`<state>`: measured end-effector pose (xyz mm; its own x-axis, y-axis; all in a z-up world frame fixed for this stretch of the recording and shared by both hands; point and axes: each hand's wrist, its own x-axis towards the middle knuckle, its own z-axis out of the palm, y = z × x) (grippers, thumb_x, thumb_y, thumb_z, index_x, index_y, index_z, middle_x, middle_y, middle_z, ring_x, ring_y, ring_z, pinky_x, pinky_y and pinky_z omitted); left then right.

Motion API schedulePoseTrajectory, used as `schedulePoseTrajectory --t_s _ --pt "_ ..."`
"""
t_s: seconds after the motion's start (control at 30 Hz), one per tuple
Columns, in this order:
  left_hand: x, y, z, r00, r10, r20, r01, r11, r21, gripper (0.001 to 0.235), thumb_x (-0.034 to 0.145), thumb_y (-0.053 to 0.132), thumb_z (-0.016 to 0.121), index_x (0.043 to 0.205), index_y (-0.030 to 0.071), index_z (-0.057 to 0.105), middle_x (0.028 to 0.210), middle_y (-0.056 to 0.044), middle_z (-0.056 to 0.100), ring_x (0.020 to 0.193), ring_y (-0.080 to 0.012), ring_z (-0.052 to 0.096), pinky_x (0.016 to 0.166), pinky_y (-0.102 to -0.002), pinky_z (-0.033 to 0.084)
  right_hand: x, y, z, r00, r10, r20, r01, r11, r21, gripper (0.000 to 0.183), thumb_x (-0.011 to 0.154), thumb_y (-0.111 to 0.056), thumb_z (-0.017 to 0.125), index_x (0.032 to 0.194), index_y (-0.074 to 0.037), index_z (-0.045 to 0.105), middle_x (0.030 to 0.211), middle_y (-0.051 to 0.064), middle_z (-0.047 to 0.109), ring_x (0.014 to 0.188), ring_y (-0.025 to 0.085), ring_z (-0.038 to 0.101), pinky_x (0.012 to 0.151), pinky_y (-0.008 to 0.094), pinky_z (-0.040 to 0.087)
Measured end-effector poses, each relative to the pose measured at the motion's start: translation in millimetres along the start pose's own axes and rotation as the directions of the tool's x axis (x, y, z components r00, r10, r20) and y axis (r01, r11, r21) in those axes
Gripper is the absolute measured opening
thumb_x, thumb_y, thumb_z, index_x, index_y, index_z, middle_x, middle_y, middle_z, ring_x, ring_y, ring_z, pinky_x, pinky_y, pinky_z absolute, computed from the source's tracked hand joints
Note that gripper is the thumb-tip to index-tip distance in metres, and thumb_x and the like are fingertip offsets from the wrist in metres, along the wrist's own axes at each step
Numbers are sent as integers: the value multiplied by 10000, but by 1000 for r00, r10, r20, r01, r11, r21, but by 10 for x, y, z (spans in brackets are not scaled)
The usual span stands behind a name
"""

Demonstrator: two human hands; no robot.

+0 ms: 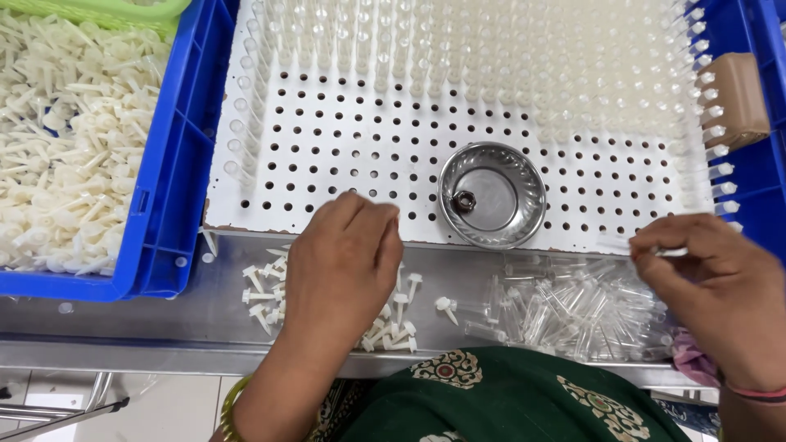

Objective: Assembling small white plastic components into clear plastic tubes and organizing them into a grid tray.

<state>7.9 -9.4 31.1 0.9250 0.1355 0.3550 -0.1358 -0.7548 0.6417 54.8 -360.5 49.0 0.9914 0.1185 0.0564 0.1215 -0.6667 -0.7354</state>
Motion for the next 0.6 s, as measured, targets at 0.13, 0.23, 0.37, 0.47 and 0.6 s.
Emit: schedulePoseTrajectory --t_s 0.13,0.23,0.37,0.47,0.6 --pt "104 -340 390 990 2 144 -31 980 199 94 863 112 677 835 22 681 825 -135 636 772 -338 666 670 -467 549 216 -324 46 973 -202 114 231 877 -420 211 813 -14 759 1023 -17 789 1040 136 738 911 205 726 753 292 577" --pt "240 -244 231 976 -81 200 47 985 167 146 908 136 657 814 26 674 802 -151 641 716 -363 661 659 -481 542 284 -354 127 992 -110 68 129 872 -472 183 872 -46 758 1054 -26 761 1025 126 739 871 208 746 705 298 594" --pt "230 -200 172 998 -19 52 15 998 60 111 886 124 658 900 21 697 831 -154 662 705 -364 666 636 -473 538 276 -140 144 981 -175 -89 126 909 -397 171 969 -84 761 1129 -30 732 1015 121 715 900 202 717 811 296 581" --pt "237 -309 228 969 -139 206 113 985 133 146 891 151 676 835 16 687 819 -156 656 716 -370 665 658 -475 546 329 -340 267 934 -348 83 327 738 -590 211 836 -8 802 1045 -6 774 981 156 758 835 274 719 731 366 566" --pt "138 -312 113 985 -103 137 112 992 -60 93 858 145 693 863 53 710 823 -126 693 730 -332 687 672 -447 548 321 -210 250 924 -381 32 343 789 -510 190 963 -82 828 1137 -59 754 1082 109 745 968 215 707 863 318 553"
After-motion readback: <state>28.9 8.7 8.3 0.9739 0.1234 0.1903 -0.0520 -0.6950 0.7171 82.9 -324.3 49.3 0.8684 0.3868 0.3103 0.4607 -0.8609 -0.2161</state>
